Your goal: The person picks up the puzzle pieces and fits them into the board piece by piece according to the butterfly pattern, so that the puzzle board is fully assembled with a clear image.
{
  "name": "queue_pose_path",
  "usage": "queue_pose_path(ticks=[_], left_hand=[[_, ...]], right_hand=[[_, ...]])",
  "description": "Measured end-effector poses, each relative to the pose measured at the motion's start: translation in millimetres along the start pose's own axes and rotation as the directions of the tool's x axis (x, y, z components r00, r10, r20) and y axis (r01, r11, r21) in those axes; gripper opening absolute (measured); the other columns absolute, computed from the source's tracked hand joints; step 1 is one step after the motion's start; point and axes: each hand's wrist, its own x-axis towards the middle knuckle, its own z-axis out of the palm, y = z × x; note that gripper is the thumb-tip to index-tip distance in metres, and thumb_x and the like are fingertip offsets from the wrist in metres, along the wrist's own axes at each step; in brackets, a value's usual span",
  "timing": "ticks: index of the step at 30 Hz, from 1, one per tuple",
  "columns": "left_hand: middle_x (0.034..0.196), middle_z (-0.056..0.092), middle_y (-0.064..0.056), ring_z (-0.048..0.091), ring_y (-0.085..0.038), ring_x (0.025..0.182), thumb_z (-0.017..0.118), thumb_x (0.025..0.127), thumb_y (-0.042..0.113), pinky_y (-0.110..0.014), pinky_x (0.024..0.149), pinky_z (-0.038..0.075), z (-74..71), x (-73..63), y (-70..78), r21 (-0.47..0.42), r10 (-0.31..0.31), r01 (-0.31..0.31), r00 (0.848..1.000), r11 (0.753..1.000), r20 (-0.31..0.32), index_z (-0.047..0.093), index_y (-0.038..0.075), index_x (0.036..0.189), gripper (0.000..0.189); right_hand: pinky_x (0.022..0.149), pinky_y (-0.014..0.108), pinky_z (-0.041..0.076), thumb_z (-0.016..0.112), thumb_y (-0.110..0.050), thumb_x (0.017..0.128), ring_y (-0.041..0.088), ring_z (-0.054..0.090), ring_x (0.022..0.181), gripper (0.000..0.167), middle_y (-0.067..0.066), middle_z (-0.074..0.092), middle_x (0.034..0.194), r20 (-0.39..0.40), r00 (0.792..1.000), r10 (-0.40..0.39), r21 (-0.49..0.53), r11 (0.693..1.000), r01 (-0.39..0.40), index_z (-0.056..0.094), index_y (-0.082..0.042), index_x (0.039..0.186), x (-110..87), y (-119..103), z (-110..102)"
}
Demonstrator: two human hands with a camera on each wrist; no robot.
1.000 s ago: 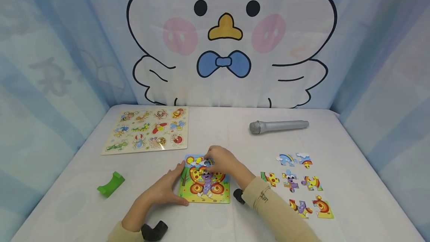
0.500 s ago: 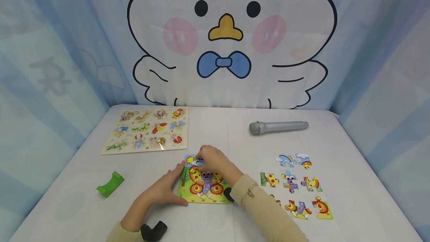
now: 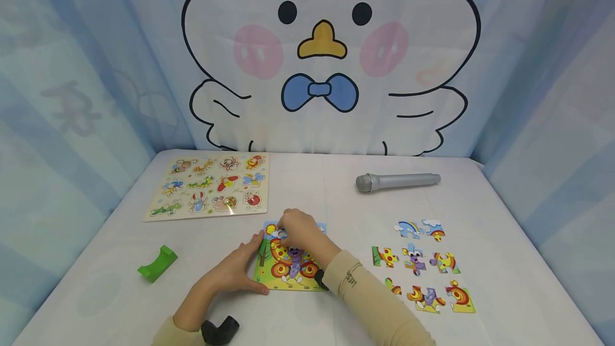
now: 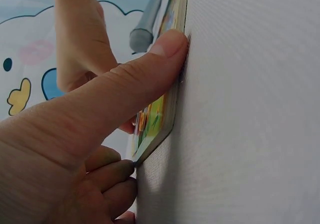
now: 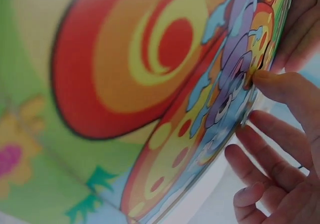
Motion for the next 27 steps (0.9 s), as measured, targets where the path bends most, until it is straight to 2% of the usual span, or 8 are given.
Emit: queue_pose_path(ticks=[3,9,21,27], left_hand=[[0.148,0.017,-0.022,0.015,-0.033,0.136,0.086,0.056,0.038,-0.05,0.111,0.01,0.1,0.1,-0.3,-0.002,0.003,-0.003,1.0,1.0,-0.003,0.014,-0.001,0.145,0.121],[0.148,0.017,-0.021,0.015,-0.033,0.136,0.086,0.056,0.038,-0.049,0.111,0.01,-0.3,0.0,0.0,-0.001,0.005,-0.005,1.0,1.0,-0.001,0.014,-0.001,0.145,0.121],[0.148,0.018,-0.022,0.017,-0.034,0.136,0.086,0.056,0.038,-0.051,0.111,0.011,-0.3,0.0,1.2,0.0,-0.004,0.004,1.0,1.0,0.004,0.015,-0.002,0.145,0.12],[0.148,0.019,-0.022,0.017,-0.033,0.136,0.085,0.056,0.039,-0.05,0.111,0.011,-0.1,-0.5,1.0,0.005,0.002,-0.002,1.0,1.0,0.0,0.015,-0.002,0.144,0.12]], right_hand=[[0.08,0.033,0.052,0.079,-0.024,0.07,0.017,0.058,0.089,0.036,0.002,0.061,0.096,-0.003,1.0,0.019,-0.025,1.0,-0.019,0.071,-0.008,0.102,-0.3,-4,0],[0.075,0.031,0.053,0.078,-0.028,0.071,0.016,0.058,0.086,0.035,0.001,0.06,0.096,-0.014,0.999,0.03,-0.079,0.996,-0.031,0.072,-0.011,0.101,0.7,-5,3],[0.075,0.031,0.052,0.077,-0.027,0.072,0.016,0.057,0.088,0.035,0.001,0.06,0.098,-0.021,1.0,0.022,-0.029,0.999,-0.023,0.071,-0.012,0.103,-0.5,-1,3],[0.081,0.033,0.051,0.076,-0.027,0.073,0.018,0.057,0.093,0.037,0.002,0.061,0.104,-0.01,1.0,0.004,0.064,0.998,-0.003,0.07,-0.012,0.106,-3.0,5,2]])
